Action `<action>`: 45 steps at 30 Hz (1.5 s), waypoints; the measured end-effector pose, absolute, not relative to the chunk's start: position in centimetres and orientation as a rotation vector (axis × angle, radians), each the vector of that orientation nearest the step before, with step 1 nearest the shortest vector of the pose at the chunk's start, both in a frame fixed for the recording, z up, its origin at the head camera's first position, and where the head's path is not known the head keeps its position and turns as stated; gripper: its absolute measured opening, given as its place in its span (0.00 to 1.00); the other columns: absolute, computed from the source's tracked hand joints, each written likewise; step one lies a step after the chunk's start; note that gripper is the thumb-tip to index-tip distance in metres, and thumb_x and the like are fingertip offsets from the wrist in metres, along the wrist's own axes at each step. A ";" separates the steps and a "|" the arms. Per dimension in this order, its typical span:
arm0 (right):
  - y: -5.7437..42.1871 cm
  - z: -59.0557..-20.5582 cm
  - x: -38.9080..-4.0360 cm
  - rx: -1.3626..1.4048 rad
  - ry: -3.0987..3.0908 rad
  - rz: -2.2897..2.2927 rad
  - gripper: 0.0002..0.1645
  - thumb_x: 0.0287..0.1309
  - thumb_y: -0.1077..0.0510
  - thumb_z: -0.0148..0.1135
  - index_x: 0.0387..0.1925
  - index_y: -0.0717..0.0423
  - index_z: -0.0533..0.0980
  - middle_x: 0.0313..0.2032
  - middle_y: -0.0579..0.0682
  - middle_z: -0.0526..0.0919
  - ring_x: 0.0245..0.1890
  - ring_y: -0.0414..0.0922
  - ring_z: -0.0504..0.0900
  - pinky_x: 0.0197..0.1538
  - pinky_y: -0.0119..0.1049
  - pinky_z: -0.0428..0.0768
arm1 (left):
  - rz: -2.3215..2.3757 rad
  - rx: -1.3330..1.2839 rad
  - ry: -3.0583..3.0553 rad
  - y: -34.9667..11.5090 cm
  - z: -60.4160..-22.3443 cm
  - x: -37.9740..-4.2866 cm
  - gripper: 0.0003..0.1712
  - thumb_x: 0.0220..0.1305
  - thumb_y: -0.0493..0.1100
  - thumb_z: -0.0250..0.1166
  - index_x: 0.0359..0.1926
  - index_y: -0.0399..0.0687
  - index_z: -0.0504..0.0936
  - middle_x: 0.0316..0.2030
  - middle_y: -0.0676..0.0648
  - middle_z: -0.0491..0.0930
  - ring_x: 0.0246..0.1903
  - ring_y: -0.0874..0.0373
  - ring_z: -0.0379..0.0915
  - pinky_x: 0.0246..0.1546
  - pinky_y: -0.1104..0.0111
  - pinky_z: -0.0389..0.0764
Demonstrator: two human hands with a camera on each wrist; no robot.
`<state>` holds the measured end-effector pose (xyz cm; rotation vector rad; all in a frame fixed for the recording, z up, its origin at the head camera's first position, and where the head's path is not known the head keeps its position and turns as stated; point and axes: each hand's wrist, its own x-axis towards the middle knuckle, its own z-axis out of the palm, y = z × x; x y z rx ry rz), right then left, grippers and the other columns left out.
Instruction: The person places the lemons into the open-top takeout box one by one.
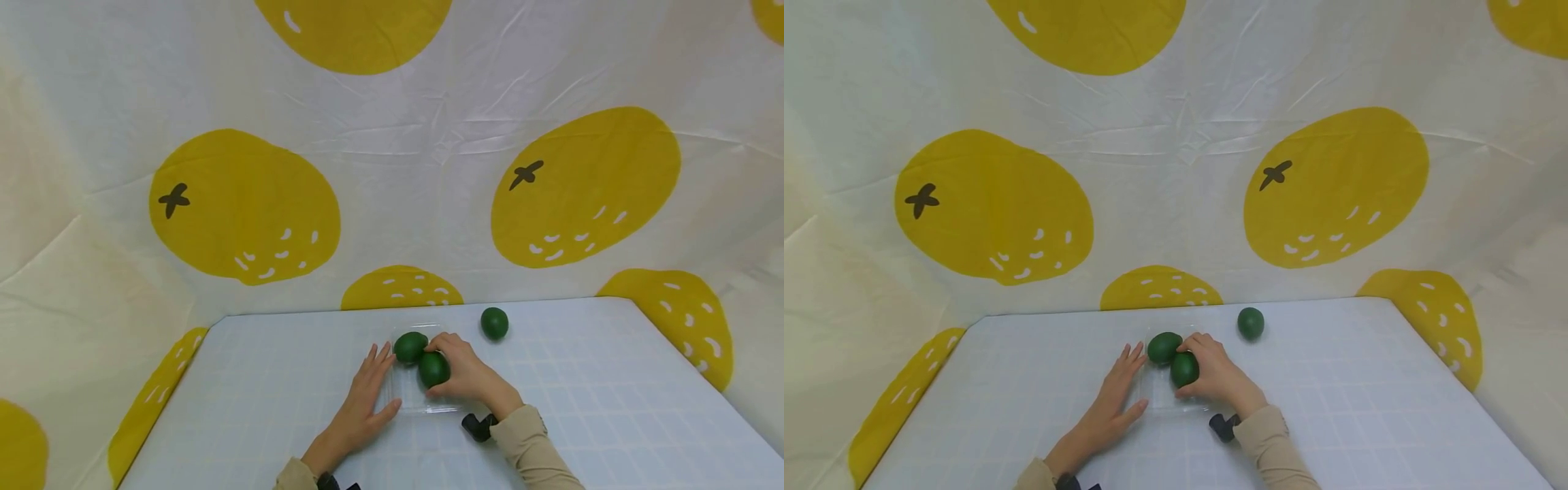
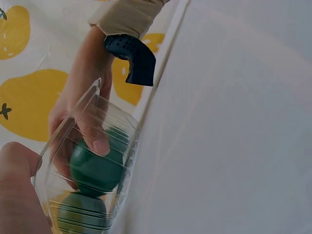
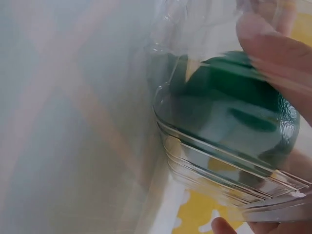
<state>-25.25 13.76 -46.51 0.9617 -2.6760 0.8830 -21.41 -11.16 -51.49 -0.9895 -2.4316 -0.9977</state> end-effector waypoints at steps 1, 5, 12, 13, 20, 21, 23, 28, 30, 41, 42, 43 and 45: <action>13.8 -46.5 -25.2 0.967 -2.681 0.882 0.40 0.27 0.46 0.81 0.47 0.52 0.74 0.48 0.44 0.74 0.48 0.44 0.70 0.53 0.49 0.68 | -0.994 -0.989 -2.431 -11.2 -51.5 -21.4 0.40 0.65 0.56 0.54 0.71 0.43 0.55 0.73 0.43 0.46 0.71 0.39 0.36 0.62 0.39 0.49; 13.8 -46.3 -25.1 0.984 -2.693 0.858 0.41 0.29 0.44 0.80 0.49 0.51 0.75 0.50 0.46 0.73 0.50 0.45 0.69 0.53 0.51 0.68 | -0.992 -0.986 -2.441 -11.2 -51.4 -21.4 0.40 0.65 0.56 0.54 0.71 0.43 0.54 0.73 0.43 0.46 0.71 0.40 0.36 0.62 0.39 0.49; 13.8 -45.9 -24.9 0.985 -2.691 0.851 0.38 0.32 0.43 0.79 0.48 0.50 0.76 0.49 0.47 0.72 0.50 0.45 0.69 0.53 0.51 0.69 | -0.992 -0.966 -2.481 -11.2 -51.4 -21.2 0.40 0.64 0.55 0.55 0.71 0.45 0.53 0.73 0.45 0.45 0.72 0.43 0.34 0.63 0.41 0.49; 13.9 -45.9 -24.9 0.984 -2.689 0.852 0.38 0.32 0.43 0.78 0.48 0.50 0.76 0.49 0.46 0.73 0.50 0.45 0.69 0.53 0.51 0.69 | -0.991 -0.966 -2.480 -11.2 -51.3 -21.2 0.40 0.64 0.55 0.55 0.71 0.45 0.53 0.73 0.46 0.45 0.72 0.43 0.34 0.64 0.42 0.48; 14.1 -45.4 -24.9 0.996 -2.658 0.901 0.33 0.38 0.41 0.75 0.47 0.50 0.77 0.47 0.45 0.75 0.51 0.44 0.70 0.56 0.53 0.65 | -0.983 -0.985 -2.435 -11.2 -51.3 -21.2 0.40 0.64 0.52 0.56 0.71 0.43 0.54 0.73 0.46 0.46 0.70 0.39 0.38 0.66 0.51 0.43; 14.1 -45.3 -24.9 0.999 -2.652 0.906 0.32 0.39 0.41 0.74 0.47 0.50 0.78 0.47 0.45 0.76 0.51 0.45 0.70 0.56 0.53 0.65 | -0.984 -0.988 -2.430 -11.2 -51.3 -21.3 0.40 0.64 0.53 0.56 0.71 0.42 0.54 0.73 0.45 0.46 0.70 0.38 0.38 0.66 0.50 0.43; 14.2 -45.1 -24.9 1.000 -2.646 0.928 0.31 0.41 0.40 0.73 0.46 0.50 0.78 0.47 0.44 0.76 0.51 0.45 0.70 0.55 0.53 0.66 | -0.979 -0.989 -2.425 -11.1 -51.3 -21.3 0.39 0.65 0.53 0.55 0.71 0.42 0.54 0.72 0.43 0.47 0.70 0.38 0.38 0.65 0.46 0.47; 14.8 -44.6 -25.0 1.004 -2.639 0.992 0.29 0.46 0.39 0.69 0.47 0.50 0.78 0.49 0.45 0.75 0.53 0.45 0.69 0.55 0.52 0.68 | -0.979 -0.975 -2.447 -11.2 -51.4 -21.3 0.40 0.64 0.55 0.54 0.71 0.43 0.54 0.73 0.44 0.46 0.71 0.41 0.36 0.62 0.40 0.50; 15.1 -44.3 -25.2 0.995 -2.630 1.028 0.29 0.47 0.39 0.68 0.48 0.49 0.77 0.50 0.44 0.75 0.53 0.45 0.69 0.55 0.52 0.69 | -0.982 -0.971 -2.449 -11.2 -51.5 -21.3 0.40 0.64 0.55 0.55 0.71 0.43 0.54 0.73 0.44 0.46 0.71 0.42 0.35 0.63 0.41 0.50; 17.7 -43.2 -27.1 0.891 -2.405 1.156 0.20 0.55 0.53 0.66 0.51 0.45 0.75 0.52 0.45 0.76 0.56 0.44 0.71 0.58 0.46 0.68 | -1.004 -0.974 -2.433 -11.3 -51.6 -21.2 0.40 0.63 0.54 0.55 0.71 0.43 0.54 0.73 0.43 0.47 0.71 0.41 0.36 0.62 0.41 0.48; 17.8 -43.1 -27.1 0.858 -2.384 1.175 0.21 0.55 0.56 0.66 0.52 0.48 0.75 0.52 0.47 0.76 0.56 0.45 0.70 0.59 0.47 0.67 | -1.004 -0.977 -2.431 -11.3 -51.6 -21.2 0.40 0.63 0.54 0.56 0.71 0.42 0.54 0.72 0.43 0.47 0.71 0.41 0.36 0.63 0.41 0.48; 18.0 -42.8 -27.0 0.827 -2.366 1.194 0.22 0.54 0.59 0.66 0.52 0.51 0.75 0.53 0.50 0.76 0.57 0.48 0.70 0.59 0.48 0.66 | -1.001 -0.978 -2.431 -11.3 -51.6 -21.2 0.40 0.64 0.54 0.55 0.71 0.43 0.54 0.72 0.43 0.47 0.71 0.40 0.36 0.63 0.41 0.48; 18.4 -42.3 -26.8 0.764 -2.340 1.228 0.24 0.54 0.62 0.66 0.54 0.57 0.74 0.56 0.56 0.74 0.58 0.52 0.68 0.61 0.52 0.64 | -0.989 -0.974 -2.432 -11.3 -51.6 -21.2 0.41 0.63 0.54 0.55 0.71 0.43 0.54 0.72 0.43 0.47 0.71 0.40 0.37 0.63 0.42 0.48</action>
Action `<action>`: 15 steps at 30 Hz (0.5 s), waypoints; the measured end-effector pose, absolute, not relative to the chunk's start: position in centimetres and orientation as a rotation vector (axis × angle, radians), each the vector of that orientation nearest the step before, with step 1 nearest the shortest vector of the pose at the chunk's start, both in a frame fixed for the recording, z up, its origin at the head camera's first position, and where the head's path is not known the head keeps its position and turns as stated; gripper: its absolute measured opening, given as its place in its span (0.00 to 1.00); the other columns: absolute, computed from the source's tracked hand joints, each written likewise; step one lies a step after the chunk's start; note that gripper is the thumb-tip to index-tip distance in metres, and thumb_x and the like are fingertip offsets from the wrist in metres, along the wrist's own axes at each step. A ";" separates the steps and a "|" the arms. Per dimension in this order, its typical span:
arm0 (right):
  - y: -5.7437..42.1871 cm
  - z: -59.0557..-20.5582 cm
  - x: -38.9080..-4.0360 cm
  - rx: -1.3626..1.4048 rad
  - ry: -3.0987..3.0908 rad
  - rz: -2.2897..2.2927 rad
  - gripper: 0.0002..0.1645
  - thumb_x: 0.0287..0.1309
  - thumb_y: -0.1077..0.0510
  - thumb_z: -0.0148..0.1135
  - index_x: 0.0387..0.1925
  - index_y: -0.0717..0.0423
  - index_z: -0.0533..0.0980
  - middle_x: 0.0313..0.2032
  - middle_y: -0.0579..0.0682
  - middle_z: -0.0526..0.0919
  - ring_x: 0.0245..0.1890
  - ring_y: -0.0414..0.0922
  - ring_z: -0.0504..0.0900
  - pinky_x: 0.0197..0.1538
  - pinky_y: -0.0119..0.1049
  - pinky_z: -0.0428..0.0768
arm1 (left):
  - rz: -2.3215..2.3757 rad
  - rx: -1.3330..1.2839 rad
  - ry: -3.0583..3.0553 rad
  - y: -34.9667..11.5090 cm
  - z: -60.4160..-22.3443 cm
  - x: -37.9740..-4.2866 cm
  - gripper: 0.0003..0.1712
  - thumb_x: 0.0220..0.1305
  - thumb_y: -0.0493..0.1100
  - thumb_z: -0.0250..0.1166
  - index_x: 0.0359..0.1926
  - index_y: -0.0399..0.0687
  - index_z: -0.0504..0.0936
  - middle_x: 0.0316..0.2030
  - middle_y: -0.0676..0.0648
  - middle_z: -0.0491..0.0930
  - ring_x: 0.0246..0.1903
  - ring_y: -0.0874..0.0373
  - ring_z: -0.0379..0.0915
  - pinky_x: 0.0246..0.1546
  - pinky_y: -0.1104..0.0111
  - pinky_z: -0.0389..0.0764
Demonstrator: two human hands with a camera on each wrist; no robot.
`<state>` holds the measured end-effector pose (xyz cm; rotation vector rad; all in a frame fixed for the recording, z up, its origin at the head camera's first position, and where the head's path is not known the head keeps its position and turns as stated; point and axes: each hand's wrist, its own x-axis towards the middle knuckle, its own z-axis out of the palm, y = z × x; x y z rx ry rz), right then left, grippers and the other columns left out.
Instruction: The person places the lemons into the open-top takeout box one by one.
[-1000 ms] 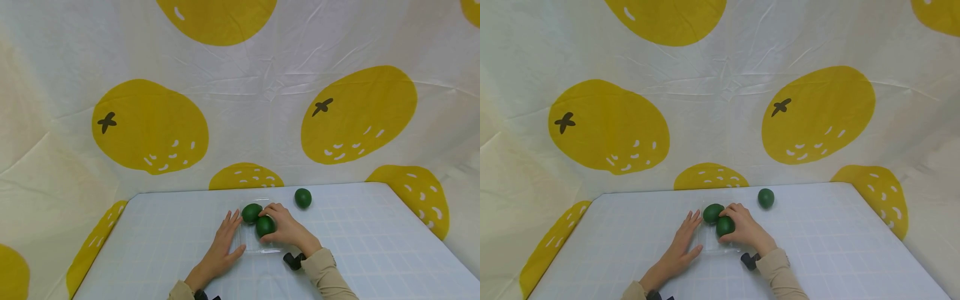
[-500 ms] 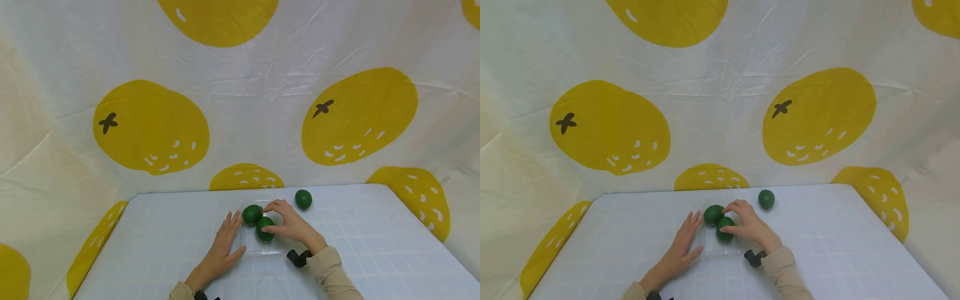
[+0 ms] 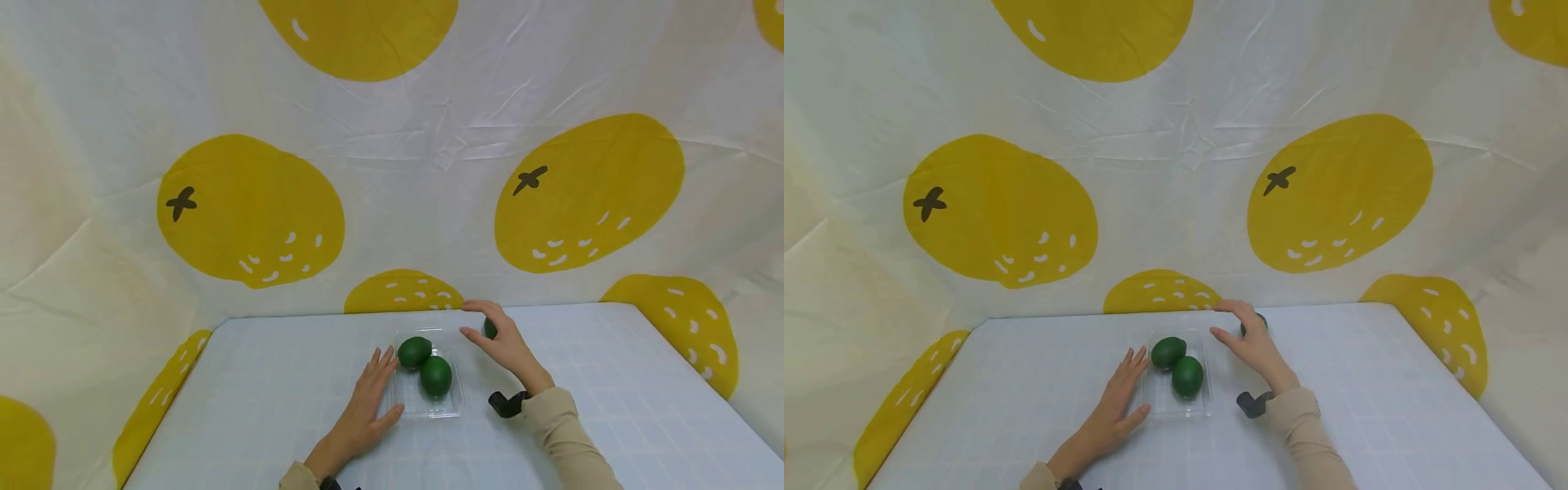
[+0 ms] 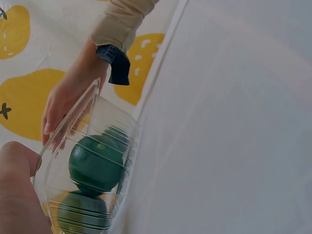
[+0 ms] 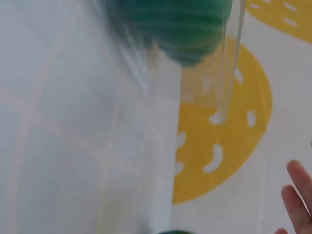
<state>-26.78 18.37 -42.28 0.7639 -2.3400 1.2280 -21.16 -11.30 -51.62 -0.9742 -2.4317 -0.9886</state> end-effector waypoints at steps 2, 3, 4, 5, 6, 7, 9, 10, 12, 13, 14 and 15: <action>18.9 -42.0 -26.8 0.688 -2.336 1.267 0.26 0.53 0.64 0.66 0.55 0.61 0.72 0.58 0.60 0.71 0.61 0.57 0.65 0.61 0.58 0.61 | -0.983 -0.968 -2.444 -11.3 -51.7 -21.2 0.40 0.64 0.55 0.55 0.71 0.44 0.53 0.73 0.44 0.47 0.71 0.41 0.36 0.64 0.43 0.48; 19.3 -42.0 -26.9 0.649 -2.341 1.292 0.28 0.53 0.64 0.66 0.56 0.62 0.71 0.60 0.61 0.69 0.62 0.58 0.63 0.61 0.61 0.59 | -0.982 -0.968 -2.447 -11.3 -51.7 -21.2 0.40 0.64 0.55 0.55 0.71 0.44 0.53 0.73 0.44 0.46 0.71 0.41 0.36 0.64 0.43 0.48; 19.7 -42.2 -27.1 0.610 -2.351 1.303 0.29 0.53 0.63 0.66 0.58 0.62 0.70 0.62 0.61 0.68 0.63 0.59 0.61 0.61 0.62 0.57 | -0.979 -0.965 -2.452 -11.3 -51.7 -21.2 0.40 0.64 0.55 0.54 0.71 0.44 0.53 0.73 0.44 0.46 0.71 0.41 0.36 0.64 0.43 0.48; 20.2 -42.7 -27.5 0.572 -2.364 1.312 0.31 0.53 0.61 0.66 0.59 0.61 0.69 0.63 0.60 0.66 0.64 0.59 0.59 0.62 0.63 0.56 | -0.981 -0.965 -2.456 -11.3 -51.7 -21.2 0.40 0.64 0.55 0.54 0.71 0.43 0.53 0.73 0.44 0.46 0.71 0.41 0.36 0.64 0.43 0.48; 20.8 -43.3 -27.9 0.529 -2.383 1.327 0.33 0.54 0.59 0.67 0.61 0.59 0.68 0.65 0.58 0.64 0.66 0.58 0.58 0.62 0.64 0.55 | -0.983 -0.966 -2.459 -11.3 -51.6 -21.2 0.40 0.64 0.55 0.54 0.71 0.43 0.53 0.73 0.44 0.46 0.71 0.41 0.36 0.64 0.43 0.48; 21.3 -43.9 -28.3 0.488 -2.404 1.340 0.34 0.54 0.58 0.67 0.62 0.58 0.67 0.66 0.57 0.62 0.67 0.58 0.56 0.62 0.65 0.54 | -0.987 -0.967 -2.461 -11.3 -51.6 -21.2 0.40 0.64 0.54 0.54 0.71 0.43 0.53 0.73 0.44 0.46 0.71 0.41 0.36 0.64 0.42 0.48; 22.3 -45.2 -29.1 0.423 -2.430 1.363 0.38 0.53 0.55 0.67 0.64 0.55 0.64 0.68 0.55 0.59 0.68 0.58 0.53 0.62 0.65 0.52 | -0.990 -0.973 -2.461 -11.3 -51.5 -21.2 0.40 0.64 0.54 0.55 0.71 0.43 0.53 0.73 0.44 0.46 0.71 0.41 0.36 0.64 0.41 0.48; 22.7 -45.8 -29.4 0.398 -2.445 1.369 0.39 0.53 0.54 0.68 0.65 0.54 0.63 0.69 0.54 0.58 0.69 0.58 0.52 0.62 0.66 0.51 | -0.988 -0.971 -2.462 -11.3 -51.5 -21.2 0.40 0.64 0.54 0.55 0.71 0.43 0.53 0.73 0.44 0.46 0.71 0.41 0.36 0.63 0.41 0.49; 23.2 -46.8 -29.8 0.370 -2.469 1.378 0.42 0.52 0.54 0.68 0.67 0.54 0.61 0.70 0.55 0.55 0.70 0.59 0.49 0.62 0.67 0.50 | -0.990 -0.967 -2.465 -11.3 -51.4 -21.1 0.40 0.64 0.54 0.55 0.71 0.43 0.53 0.73 0.44 0.46 0.71 0.41 0.35 0.63 0.41 0.49; 23.4 -47.2 -29.9 0.367 -2.474 1.386 0.43 0.51 0.54 0.69 0.67 0.54 0.60 0.70 0.56 0.54 0.70 0.60 0.48 0.62 0.68 0.49 | -0.990 -0.966 -2.467 -11.3 -51.4 -21.1 0.40 0.64 0.54 0.55 0.71 0.43 0.53 0.73 0.44 0.46 0.71 0.42 0.35 0.63 0.41 0.49; 23.5 -47.5 -30.1 0.365 -2.476 1.390 0.44 0.50 0.55 0.70 0.67 0.55 0.60 0.70 0.57 0.54 0.70 0.60 0.48 0.62 0.68 0.48 | -0.991 -0.966 -2.466 -11.2 -51.4 -21.1 0.40 0.64 0.54 0.55 0.71 0.43 0.54 0.73 0.44 0.46 0.71 0.41 0.35 0.63 0.41 0.48; 23.7 -47.8 -30.1 0.361 -2.485 1.397 0.45 0.50 0.56 0.70 0.68 0.54 0.59 0.71 0.57 0.53 0.70 0.61 0.48 0.62 0.68 0.48 | -0.988 -0.964 -2.465 -11.2 -51.4 -21.1 0.40 0.64 0.55 0.55 0.71 0.43 0.54 0.73 0.44 0.46 0.71 0.41 0.35 0.63 0.41 0.49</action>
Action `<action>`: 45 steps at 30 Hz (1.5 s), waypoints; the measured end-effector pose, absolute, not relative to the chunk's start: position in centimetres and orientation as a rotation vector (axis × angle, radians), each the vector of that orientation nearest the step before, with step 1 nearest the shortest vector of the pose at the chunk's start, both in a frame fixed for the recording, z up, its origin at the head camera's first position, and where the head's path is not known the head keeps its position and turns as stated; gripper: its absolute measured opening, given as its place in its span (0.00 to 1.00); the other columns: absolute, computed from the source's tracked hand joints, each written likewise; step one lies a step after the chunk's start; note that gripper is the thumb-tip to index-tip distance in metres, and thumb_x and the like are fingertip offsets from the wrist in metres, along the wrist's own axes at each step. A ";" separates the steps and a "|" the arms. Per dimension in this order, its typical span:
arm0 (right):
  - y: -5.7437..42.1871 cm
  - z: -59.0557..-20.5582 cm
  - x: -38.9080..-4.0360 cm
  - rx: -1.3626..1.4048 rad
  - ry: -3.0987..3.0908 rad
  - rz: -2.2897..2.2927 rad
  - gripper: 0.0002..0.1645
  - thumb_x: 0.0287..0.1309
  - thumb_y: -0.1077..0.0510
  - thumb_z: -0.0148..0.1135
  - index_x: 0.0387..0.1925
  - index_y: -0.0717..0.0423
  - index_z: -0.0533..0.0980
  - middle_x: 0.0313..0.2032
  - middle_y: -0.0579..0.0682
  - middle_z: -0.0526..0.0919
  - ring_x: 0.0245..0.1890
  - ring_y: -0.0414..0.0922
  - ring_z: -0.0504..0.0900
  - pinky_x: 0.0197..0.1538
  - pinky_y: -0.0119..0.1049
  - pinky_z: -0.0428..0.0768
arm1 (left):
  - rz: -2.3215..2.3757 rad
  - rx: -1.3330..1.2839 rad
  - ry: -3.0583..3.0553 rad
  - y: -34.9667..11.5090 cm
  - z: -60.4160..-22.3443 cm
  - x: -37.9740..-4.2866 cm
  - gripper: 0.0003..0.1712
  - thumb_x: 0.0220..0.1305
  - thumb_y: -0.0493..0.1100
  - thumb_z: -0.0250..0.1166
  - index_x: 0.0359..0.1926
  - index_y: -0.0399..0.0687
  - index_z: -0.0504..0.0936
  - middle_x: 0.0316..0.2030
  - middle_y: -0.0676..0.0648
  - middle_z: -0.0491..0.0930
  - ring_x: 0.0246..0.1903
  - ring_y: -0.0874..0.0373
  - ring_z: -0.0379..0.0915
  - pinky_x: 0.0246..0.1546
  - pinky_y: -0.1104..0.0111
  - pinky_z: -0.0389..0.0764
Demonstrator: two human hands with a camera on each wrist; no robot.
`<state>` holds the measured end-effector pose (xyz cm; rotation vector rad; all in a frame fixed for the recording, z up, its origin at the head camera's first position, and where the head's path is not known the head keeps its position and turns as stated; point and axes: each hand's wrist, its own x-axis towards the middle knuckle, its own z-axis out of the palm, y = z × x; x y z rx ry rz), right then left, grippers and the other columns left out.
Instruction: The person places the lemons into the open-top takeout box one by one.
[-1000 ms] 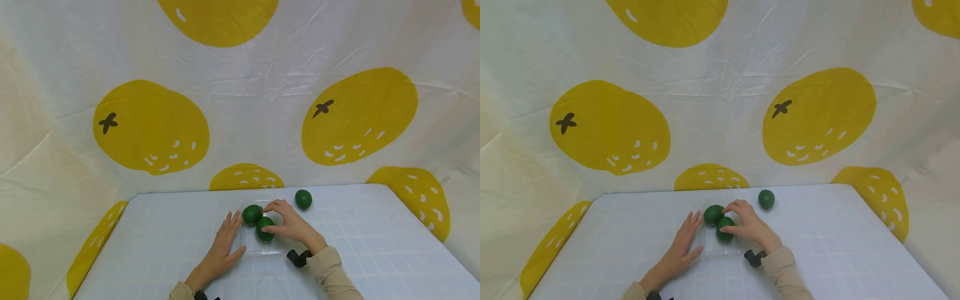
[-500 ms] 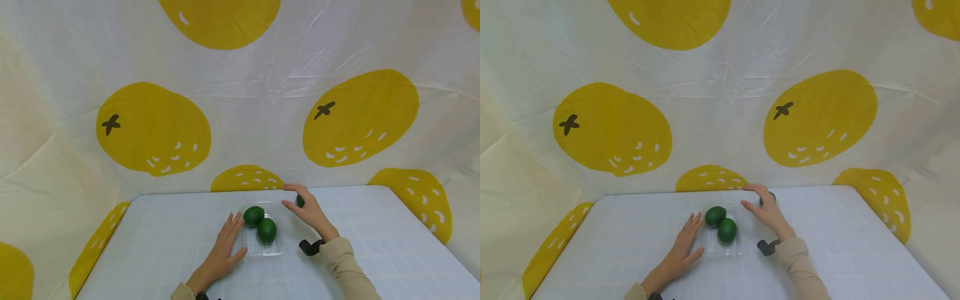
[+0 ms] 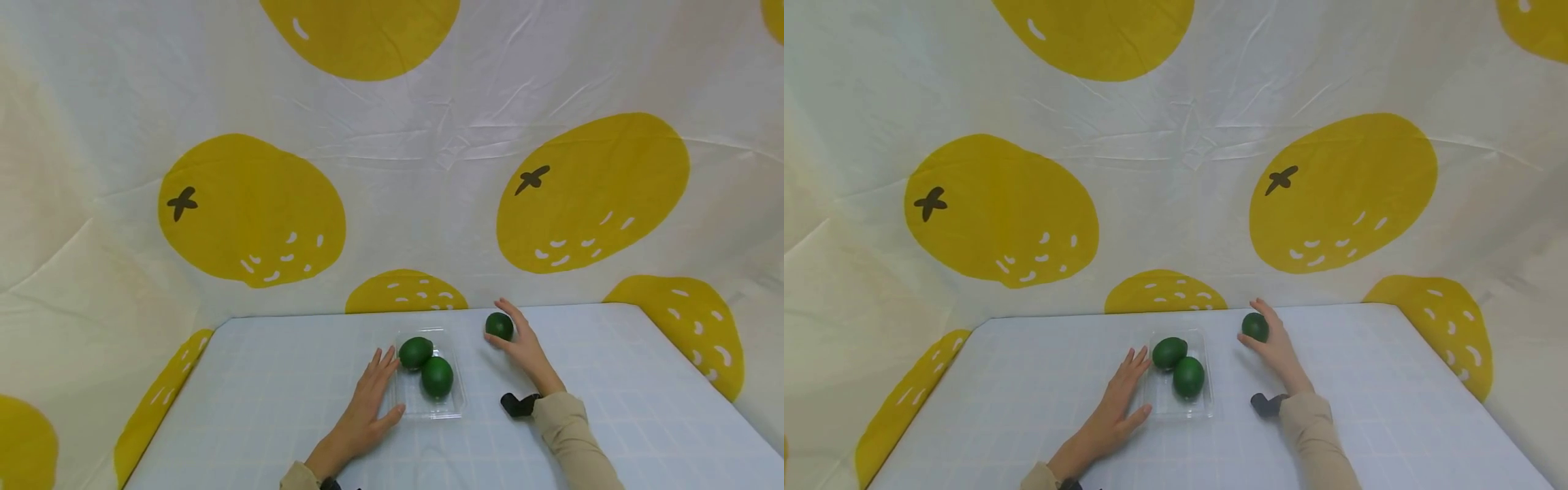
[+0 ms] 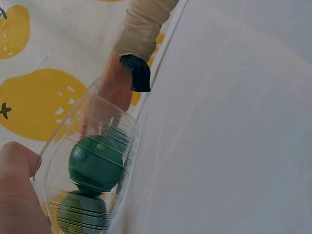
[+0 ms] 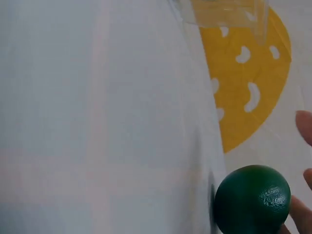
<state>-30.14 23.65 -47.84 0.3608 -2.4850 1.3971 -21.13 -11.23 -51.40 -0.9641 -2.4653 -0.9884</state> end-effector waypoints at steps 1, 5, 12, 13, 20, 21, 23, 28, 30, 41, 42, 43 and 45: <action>23.7 -48.1 -30.2 0.356 -2.492 1.399 0.46 0.49 0.57 0.70 0.68 0.55 0.60 0.70 0.58 0.53 0.69 0.61 0.48 0.62 0.68 0.47 | -0.986 -0.963 -2.464 -11.2 -51.4 -21.1 0.40 0.64 0.55 0.55 0.71 0.43 0.54 0.73 0.45 0.46 0.71 0.42 0.36 0.63 0.41 0.49; 24.0 -49.3 -30.2 0.356 -2.515 1.358 0.44 0.47 0.61 0.70 0.66 0.55 0.62 0.70 0.58 0.55 0.68 0.62 0.51 0.62 0.67 0.50 | -0.974 -0.962 -2.457 -11.1 -51.6 -21.2 0.40 0.64 0.55 0.55 0.71 0.44 0.54 0.73 0.44 0.47 0.71 0.42 0.37 0.64 0.44 0.48; 23.8 -50.8 -30.0 0.479 -2.464 1.209 0.42 0.50 0.62 0.67 0.67 0.58 0.61 0.69 0.59 0.56 0.66 0.63 0.54 0.59 0.66 0.56 | -0.963 -0.964 -2.462 -11.2 -51.9 -21.3 0.40 0.64 0.56 0.54 0.72 0.45 0.53 0.73 0.44 0.46 0.71 0.42 0.36 0.69 0.56 0.41; 23.8 -51.0 -30.0 0.489 -2.455 1.201 0.42 0.51 0.62 0.67 0.67 0.57 0.61 0.68 0.59 0.56 0.66 0.62 0.55 0.59 0.66 0.56 | -0.960 -0.961 -2.468 -11.3 -51.9 -21.3 0.40 0.65 0.56 0.53 0.72 0.45 0.52 0.73 0.44 0.46 0.71 0.43 0.35 0.68 0.54 0.41; 23.6 -51.2 -30.0 0.463 -2.410 1.199 0.39 0.52 0.61 0.67 0.65 0.57 0.64 0.65 0.59 0.60 0.63 0.60 0.59 0.58 0.62 0.61 | -0.966 -0.962 -2.460 -11.3 -51.7 -21.3 0.40 0.65 0.56 0.53 0.71 0.43 0.53 0.73 0.45 0.46 0.71 0.41 0.36 0.62 0.40 0.49; 23.6 -51.2 -29.9 0.454 -2.404 1.205 0.39 0.51 0.61 0.67 0.65 0.57 0.64 0.65 0.59 0.60 0.63 0.60 0.60 0.58 0.62 0.61 | -0.970 -0.962 -2.460 -11.3 -51.6 -21.2 0.40 0.65 0.56 0.53 0.71 0.43 0.53 0.73 0.45 0.46 0.71 0.41 0.36 0.62 0.40 0.49; 23.5 -51.1 -29.8 0.437 -2.400 1.218 0.39 0.51 0.61 0.68 0.65 0.56 0.65 0.64 0.60 0.61 0.63 0.60 0.61 0.58 0.61 0.62 | -0.972 -0.961 -2.461 -11.3 -51.6 -21.2 0.40 0.64 0.56 0.54 0.71 0.43 0.53 0.73 0.44 0.46 0.71 0.41 0.36 0.62 0.40 0.49; 23.4 -50.9 -29.5 0.368 -2.411 1.276 0.39 0.51 0.59 0.69 0.64 0.55 0.65 0.61 0.61 0.62 0.59 0.60 0.64 0.55 0.61 0.66 | -0.973 -0.958 -2.461 -11.3 -51.5 -21.2 0.40 0.64 0.56 0.54 0.71 0.43 0.54 0.73 0.45 0.46 0.71 0.42 0.35 0.64 0.42 0.48; 23.3 -50.9 -29.4 0.335 -2.409 1.302 0.39 0.50 0.58 0.70 0.63 0.55 0.65 0.60 0.62 0.63 0.58 0.59 0.66 0.54 0.60 0.68 | -0.973 -0.960 -2.458 -11.3 -51.5 -21.2 0.40 0.64 0.56 0.54 0.71 0.43 0.54 0.73 0.45 0.46 0.71 0.42 0.35 0.64 0.42 0.48; 23.0 -50.8 -28.8 0.273 -2.392 1.281 0.39 0.47 0.55 0.72 0.62 0.51 0.67 0.59 0.59 0.66 0.57 0.55 0.67 0.54 0.54 0.70 | -0.964 -0.961 -2.463 -11.4 -51.5 -21.2 0.40 0.64 0.55 0.54 0.71 0.43 0.54 0.73 0.45 0.46 0.71 0.42 0.35 0.64 0.44 0.47; 23.0 -50.8 -28.7 0.264 -2.387 1.276 0.39 0.47 0.54 0.72 0.62 0.51 0.68 0.59 0.58 0.67 0.57 0.54 0.68 0.53 0.54 0.71 | -0.967 -0.963 -2.461 -11.3 -51.5 -21.2 0.40 0.64 0.55 0.54 0.71 0.43 0.54 0.73 0.44 0.46 0.71 0.42 0.36 0.64 0.44 0.46; 22.9 -50.8 -28.7 0.255 -2.381 1.274 0.39 0.46 0.54 0.73 0.62 0.50 0.68 0.58 0.58 0.68 0.57 0.54 0.68 0.52 0.53 0.71 | -0.969 -0.962 -2.461 -11.3 -51.5 -21.2 0.40 0.64 0.55 0.54 0.71 0.43 0.54 0.73 0.44 0.46 0.71 0.42 0.35 0.64 0.44 0.47; 23.0 -51.0 -28.8 0.246 -2.375 1.267 0.40 0.45 0.53 0.73 0.61 0.49 0.69 0.58 0.56 0.69 0.56 0.52 0.69 0.51 0.50 0.71 | -0.965 -0.968 -2.454 -11.3 -51.5 -21.2 0.40 0.64 0.55 0.54 0.71 0.43 0.54 0.73 0.44 0.47 0.71 0.41 0.36 0.64 0.45 0.46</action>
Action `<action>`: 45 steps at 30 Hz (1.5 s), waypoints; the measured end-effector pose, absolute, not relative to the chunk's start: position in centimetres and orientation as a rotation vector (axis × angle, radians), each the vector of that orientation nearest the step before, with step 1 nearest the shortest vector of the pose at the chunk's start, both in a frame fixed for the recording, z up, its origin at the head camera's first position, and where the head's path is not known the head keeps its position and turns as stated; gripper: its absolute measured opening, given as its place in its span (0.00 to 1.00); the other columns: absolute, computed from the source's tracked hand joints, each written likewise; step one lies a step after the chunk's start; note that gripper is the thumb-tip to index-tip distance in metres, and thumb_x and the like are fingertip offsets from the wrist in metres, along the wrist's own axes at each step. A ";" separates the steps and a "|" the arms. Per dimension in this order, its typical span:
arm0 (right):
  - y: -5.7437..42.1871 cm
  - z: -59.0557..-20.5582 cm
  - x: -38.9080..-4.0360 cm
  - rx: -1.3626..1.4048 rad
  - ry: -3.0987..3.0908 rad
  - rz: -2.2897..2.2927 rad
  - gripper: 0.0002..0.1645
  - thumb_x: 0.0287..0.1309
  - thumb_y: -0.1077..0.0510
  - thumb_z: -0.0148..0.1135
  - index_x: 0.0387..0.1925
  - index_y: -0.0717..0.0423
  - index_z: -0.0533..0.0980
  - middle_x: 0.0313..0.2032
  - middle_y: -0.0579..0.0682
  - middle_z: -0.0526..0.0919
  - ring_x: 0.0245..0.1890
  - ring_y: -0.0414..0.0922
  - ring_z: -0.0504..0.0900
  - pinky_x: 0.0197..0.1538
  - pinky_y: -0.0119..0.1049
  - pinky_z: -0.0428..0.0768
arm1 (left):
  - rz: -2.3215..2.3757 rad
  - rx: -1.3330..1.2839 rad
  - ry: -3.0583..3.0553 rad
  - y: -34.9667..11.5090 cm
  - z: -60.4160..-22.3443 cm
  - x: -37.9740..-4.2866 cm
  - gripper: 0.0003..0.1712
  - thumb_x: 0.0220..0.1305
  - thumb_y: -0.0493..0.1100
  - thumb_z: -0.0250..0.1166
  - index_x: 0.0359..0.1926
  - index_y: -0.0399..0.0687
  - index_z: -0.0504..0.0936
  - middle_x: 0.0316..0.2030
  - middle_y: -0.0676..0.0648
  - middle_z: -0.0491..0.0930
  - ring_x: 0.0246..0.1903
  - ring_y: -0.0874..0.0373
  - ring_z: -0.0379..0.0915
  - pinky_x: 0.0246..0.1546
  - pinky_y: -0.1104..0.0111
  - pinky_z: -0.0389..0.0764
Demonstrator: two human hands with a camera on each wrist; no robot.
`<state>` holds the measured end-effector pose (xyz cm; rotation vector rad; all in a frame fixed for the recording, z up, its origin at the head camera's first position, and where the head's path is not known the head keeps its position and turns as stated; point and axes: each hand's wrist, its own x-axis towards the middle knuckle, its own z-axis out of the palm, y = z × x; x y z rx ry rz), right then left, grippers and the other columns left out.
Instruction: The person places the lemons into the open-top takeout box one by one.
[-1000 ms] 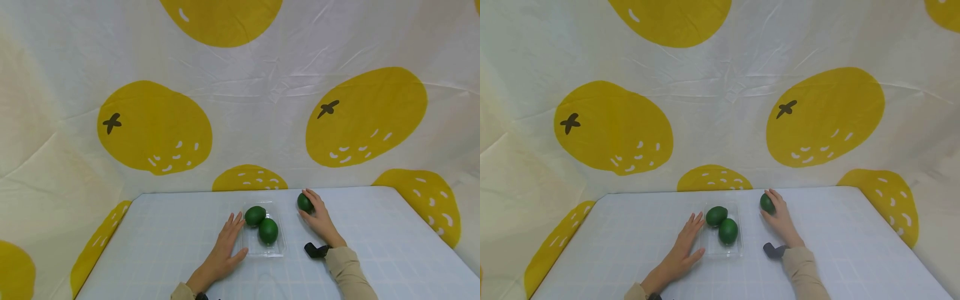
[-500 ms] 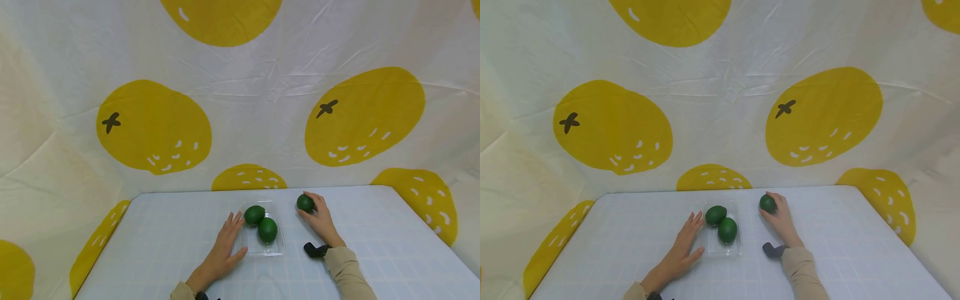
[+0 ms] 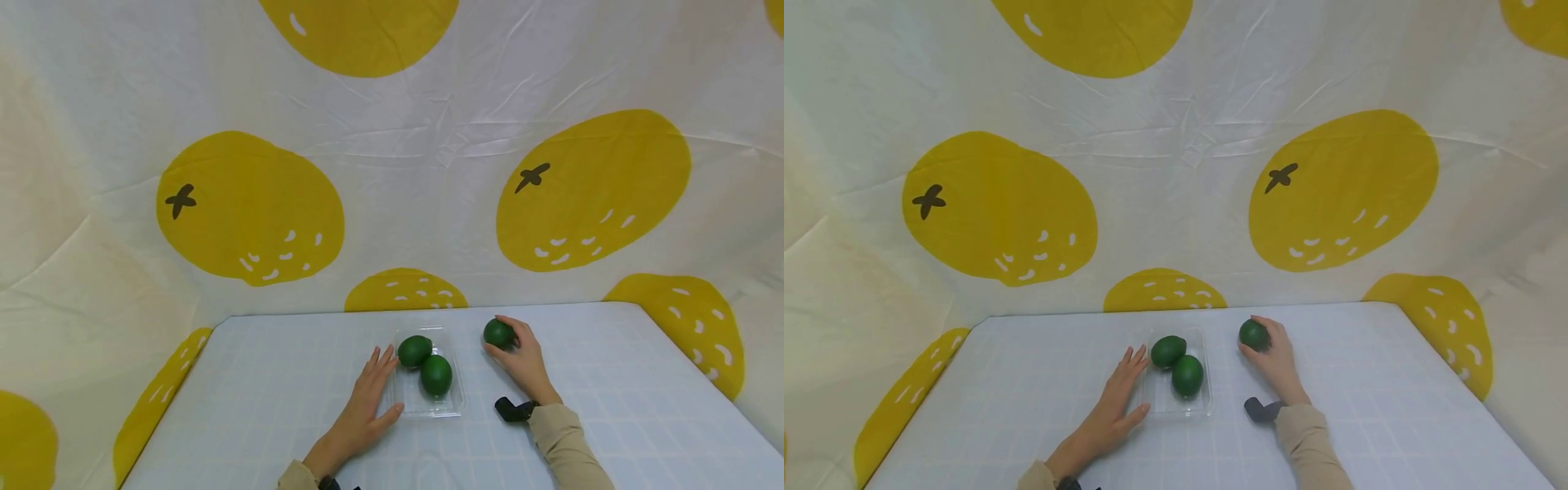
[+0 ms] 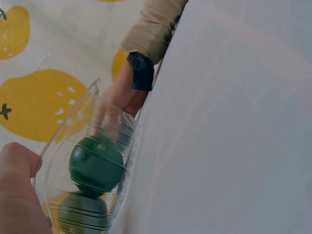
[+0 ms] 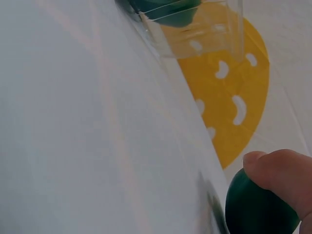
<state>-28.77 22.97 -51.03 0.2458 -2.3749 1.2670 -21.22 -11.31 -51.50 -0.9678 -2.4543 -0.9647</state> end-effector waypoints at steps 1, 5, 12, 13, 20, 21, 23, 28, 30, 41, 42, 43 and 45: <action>23.0 -51.1 -28.8 0.241 -2.369 1.267 0.40 0.45 0.52 0.74 0.61 0.49 0.69 0.57 0.55 0.69 0.55 0.51 0.69 0.51 0.48 0.72 | -0.964 -0.970 -2.452 -11.3 -51.5 -21.2 0.40 0.64 0.55 0.54 0.71 0.43 0.54 0.72 0.43 0.47 0.71 0.41 0.36 0.64 0.45 0.46; 22.9 -51.0 -28.8 0.227 -2.357 1.285 0.40 0.44 0.51 0.74 0.61 0.46 0.70 0.56 0.52 0.71 0.52 0.47 0.70 0.50 0.37 0.72 | -0.973 -0.974 -2.449 -11.3 -51.5 -21.2 0.40 0.64 0.55 0.54 0.71 0.42 0.54 0.73 0.44 0.46 0.71 0.40 0.36 0.64 0.44 0.46; 22.4 -50.3 -28.9 0.254 -2.325 1.365 0.38 0.44 0.49 0.74 0.60 0.41 0.71 0.55 0.47 0.71 0.50 0.41 0.70 0.50 0.21 0.70 | -0.973 -0.969 -2.461 -11.2 -51.6 -21.2 0.40 0.65 0.56 0.53 0.71 0.43 0.54 0.73 0.44 0.46 0.71 0.41 0.36 0.64 0.44 0.47; 22.3 -50.1 -28.9 0.268 -2.318 1.375 0.38 0.44 0.49 0.74 0.60 0.41 0.71 0.55 0.47 0.72 0.50 0.41 0.70 0.50 0.20 0.70 | -0.976 -0.972 -2.456 -11.2 -51.6 -21.2 0.40 0.64 0.56 0.54 0.71 0.43 0.54 0.73 0.44 0.46 0.71 0.40 0.36 0.64 0.44 0.47; 20.8 -47.2 -27.9 0.405 -2.225 1.427 0.38 0.43 0.58 0.75 0.59 0.53 0.72 0.54 0.53 0.73 0.49 0.46 0.73 0.50 0.22 0.72 | -0.978 -0.974 -2.444 -11.2 -51.6 -21.2 0.40 0.64 0.54 0.55 0.71 0.42 0.54 0.72 0.43 0.47 0.71 0.40 0.36 0.64 0.43 0.47; 20.5 -46.5 -27.5 0.421 -2.212 1.442 0.38 0.43 0.59 0.75 0.58 0.56 0.72 0.54 0.54 0.73 0.49 0.46 0.73 0.50 0.23 0.73 | -0.977 -0.973 -2.445 -11.2 -51.6 -21.2 0.40 0.64 0.54 0.55 0.71 0.43 0.54 0.72 0.43 0.47 0.71 0.40 0.36 0.64 0.43 0.47; 19.9 -45.1 -26.8 0.447 -2.207 1.451 0.37 0.43 0.61 0.74 0.58 0.59 0.72 0.53 0.55 0.73 0.49 0.48 0.74 0.51 0.26 0.74 | -0.977 -0.972 -2.448 -11.2 -51.6 -21.2 0.40 0.64 0.55 0.55 0.71 0.43 0.53 0.73 0.44 0.46 0.71 0.41 0.36 0.64 0.44 0.46; 18.4 -42.6 -25.6 0.510 -2.220 1.422 0.36 0.44 0.62 0.74 0.57 0.60 0.72 0.54 0.53 0.73 0.49 0.46 0.74 0.52 0.26 0.74 | -0.971 -0.969 -2.448 -11.3 -51.7 -21.2 0.40 0.64 0.55 0.54 0.71 0.44 0.53 0.73 0.44 0.46 0.71 0.41 0.36 0.64 0.45 0.46; 17.8 -41.9 -25.3 0.556 -2.224 1.401 0.35 0.44 0.61 0.74 0.57 0.59 0.72 0.54 0.53 0.73 0.49 0.45 0.74 0.52 0.25 0.73 | -0.964 -0.964 -2.452 -11.3 -51.7 -21.2 0.40 0.64 0.56 0.54 0.71 0.44 0.53 0.73 0.44 0.46 0.71 0.42 0.36 0.64 0.44 0.47; 14.5 -39.3 -23.3 0.867 -2.193 1.334 0.36 0.39 0.66 0.75 0.54 0.61 0.73 0.52 0.54 0.75 0.49 0.47 0.75 0.48 0.39 0.79 | -0.975 -0.944 -2.483 -11.4 -51.7 -21.2 0.40 0.65 0.57 0.54 0.72 0.46 0.53 0.73 0.48 0.45 0.72 0.44 0.35 0.65 0.48 0.46; 14.2 -39.2 -23.2 0.903 -2.186 1.331 0.36 0.39 0.66 0.75 0.54 0.62 0.73 0.52 0.55 0.75 0.50 0.48 0.75 0.49 0.40 0.79 | -0.979 -0.948 -2.478 -11.4 -51.7 -21.2 0.40 0.65 0.57 0.54 0.72 0.46 0.53 0.73 0.47 0.45 0.72 0.43 0.34 0.65 0.48 0.45; 13.9 -39.3 -23.1 0.941 -2.174 1.336 0.36 0.38 0.66 0.76 0.54 0.62 0.73 0.52 0.56 0.75 0.51 0.50 0.74 0.49 0.40 0.79 | -0.978 -0.950 -2.476 -11.4 -51.7 -21.2 0.40 0.65 0.57 0.53 0.72 0.46 0.53 0.73 0.47 0.45 0.72 0.43 0.34 0.65 0.48 0.45; 13.4 -39.5 -23.0 1.024 -2.157 1.343 0.36 0.37 0.66 0.76 0.53 0.63 0.73 0.52 0.57 0.75 0.52 0.51 0.74 0.49 0.41 0.79 | -0.989 -0.957 -2.469 -11.4 -51.8 -21.3 0.40 0.65 0.57 0.53 0.72 0.46 0.53 0.73 0.46 0.45 0.72 0.44 0.34 0.65 0.47 0.45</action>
